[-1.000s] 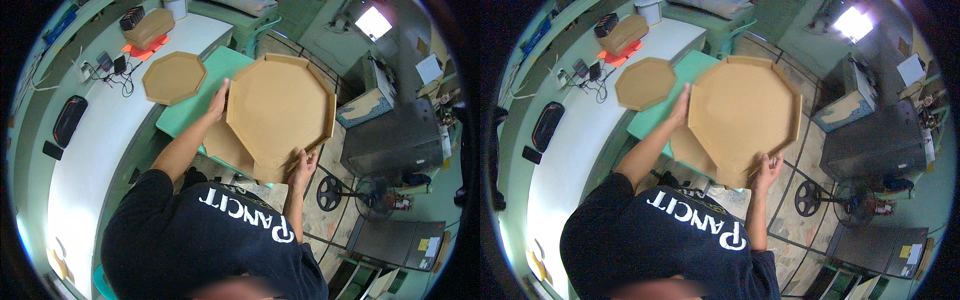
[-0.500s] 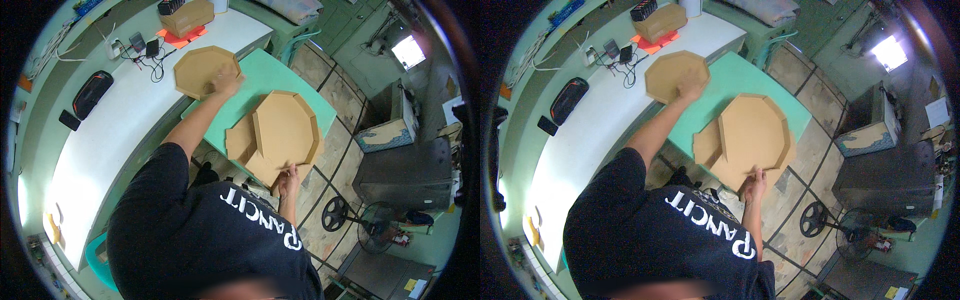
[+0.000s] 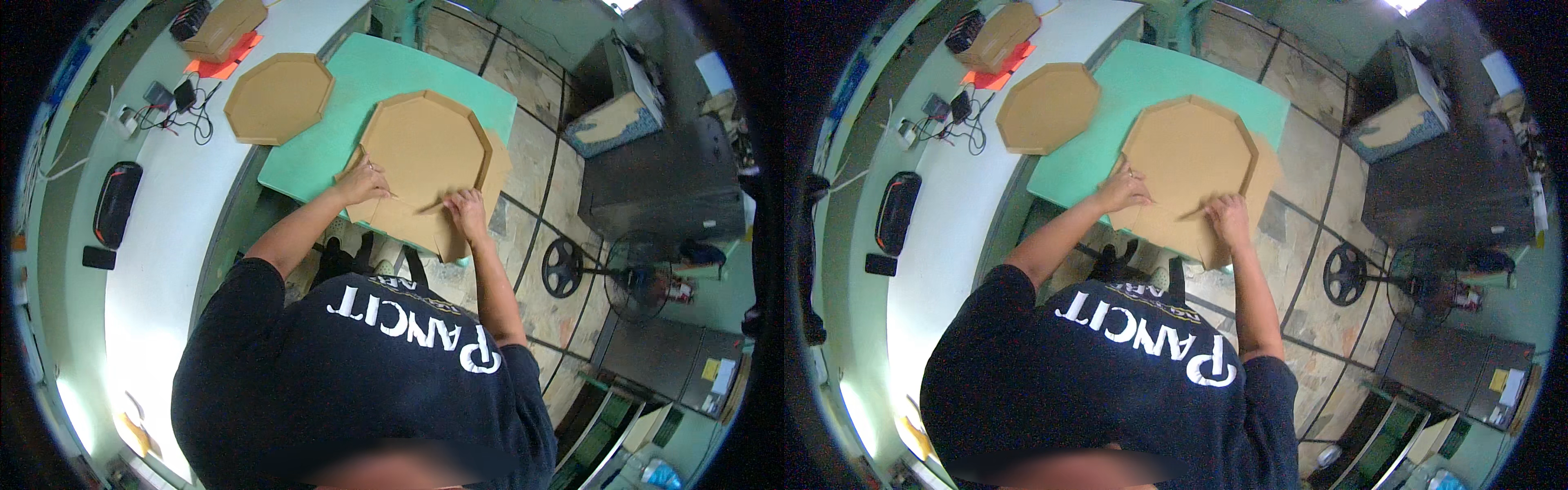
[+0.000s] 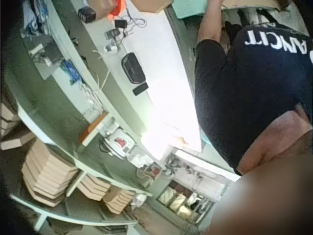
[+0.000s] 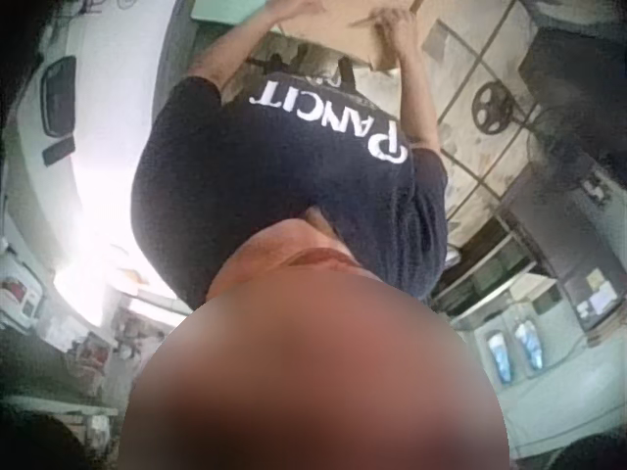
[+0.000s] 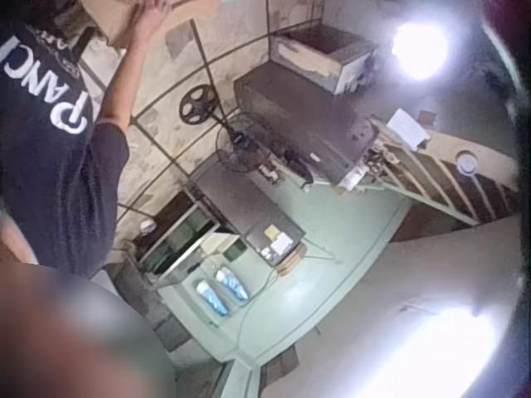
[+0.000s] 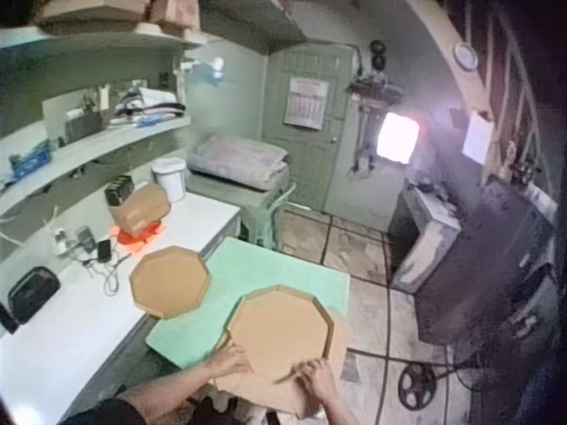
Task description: The person assembles flat octagonal cardboard pizza boxes by folding and interlocking the side flaps. They repeatedly pick up a flat piece, fold the sides into a box shape, and place the finished box on a growing stack on the green table.
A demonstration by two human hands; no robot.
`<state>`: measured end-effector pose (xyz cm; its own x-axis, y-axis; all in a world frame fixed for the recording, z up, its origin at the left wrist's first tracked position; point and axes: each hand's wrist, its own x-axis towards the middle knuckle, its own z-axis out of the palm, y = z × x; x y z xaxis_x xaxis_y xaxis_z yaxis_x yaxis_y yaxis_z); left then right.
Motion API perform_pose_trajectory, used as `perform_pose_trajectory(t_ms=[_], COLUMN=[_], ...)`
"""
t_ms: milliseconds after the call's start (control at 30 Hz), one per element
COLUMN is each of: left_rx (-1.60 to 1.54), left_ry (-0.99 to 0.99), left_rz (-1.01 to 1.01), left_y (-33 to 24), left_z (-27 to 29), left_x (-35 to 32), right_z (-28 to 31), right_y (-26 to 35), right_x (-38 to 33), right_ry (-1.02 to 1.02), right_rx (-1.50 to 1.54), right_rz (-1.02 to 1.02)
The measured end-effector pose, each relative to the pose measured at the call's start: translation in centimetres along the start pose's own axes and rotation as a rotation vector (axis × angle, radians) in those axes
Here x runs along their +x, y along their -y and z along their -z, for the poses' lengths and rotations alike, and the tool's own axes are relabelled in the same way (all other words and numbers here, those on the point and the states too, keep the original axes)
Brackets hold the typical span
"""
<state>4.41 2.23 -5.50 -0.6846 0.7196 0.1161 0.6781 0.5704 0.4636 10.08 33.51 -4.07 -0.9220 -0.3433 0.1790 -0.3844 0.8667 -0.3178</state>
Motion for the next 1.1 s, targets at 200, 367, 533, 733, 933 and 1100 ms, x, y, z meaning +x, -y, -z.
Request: perform_pose_trajectory(t_ms=[200, 367, 533, 733, 933, 1100], left_rx=[0.021, 0.04, 0.104, 0.098, -0.134, -0.587], left_ry=[-0.054, -0.19, -0.073, -0.099, 0.004, -0.125], left_rz=[0.121, -0.165, -0.225, -0.233, 0.164, 0.534], left_y=[-1.1, -1.5, -2.4, -2.1, -1.4, -2.7], left_z=[-1.6, -2.1, -0.6, -0.5, -0.2, 0.0], left_x=[0.2, -2.1, -3.8, -3.3, 0.3, 1.1], right_z=[-2.2, -2.2, -1.0, -0.5, 0.2, -1.9], right_y=[1.1, 2.0, 4.0, 5.1, 3.3, 2.5], right_x=[-0.7, -3.0, -4.6, -4.3, -0.8, 2.1], right_ry=[-0.236, -0.275, 0.129, 0.011, -0.066, 0.028], right_rx=[0.001, -0.164, -0.186, -0.193, -0.047, 0.342], right_rz=[0.086, 0.246, 0.073, 0.056, -0.06, -0.298])
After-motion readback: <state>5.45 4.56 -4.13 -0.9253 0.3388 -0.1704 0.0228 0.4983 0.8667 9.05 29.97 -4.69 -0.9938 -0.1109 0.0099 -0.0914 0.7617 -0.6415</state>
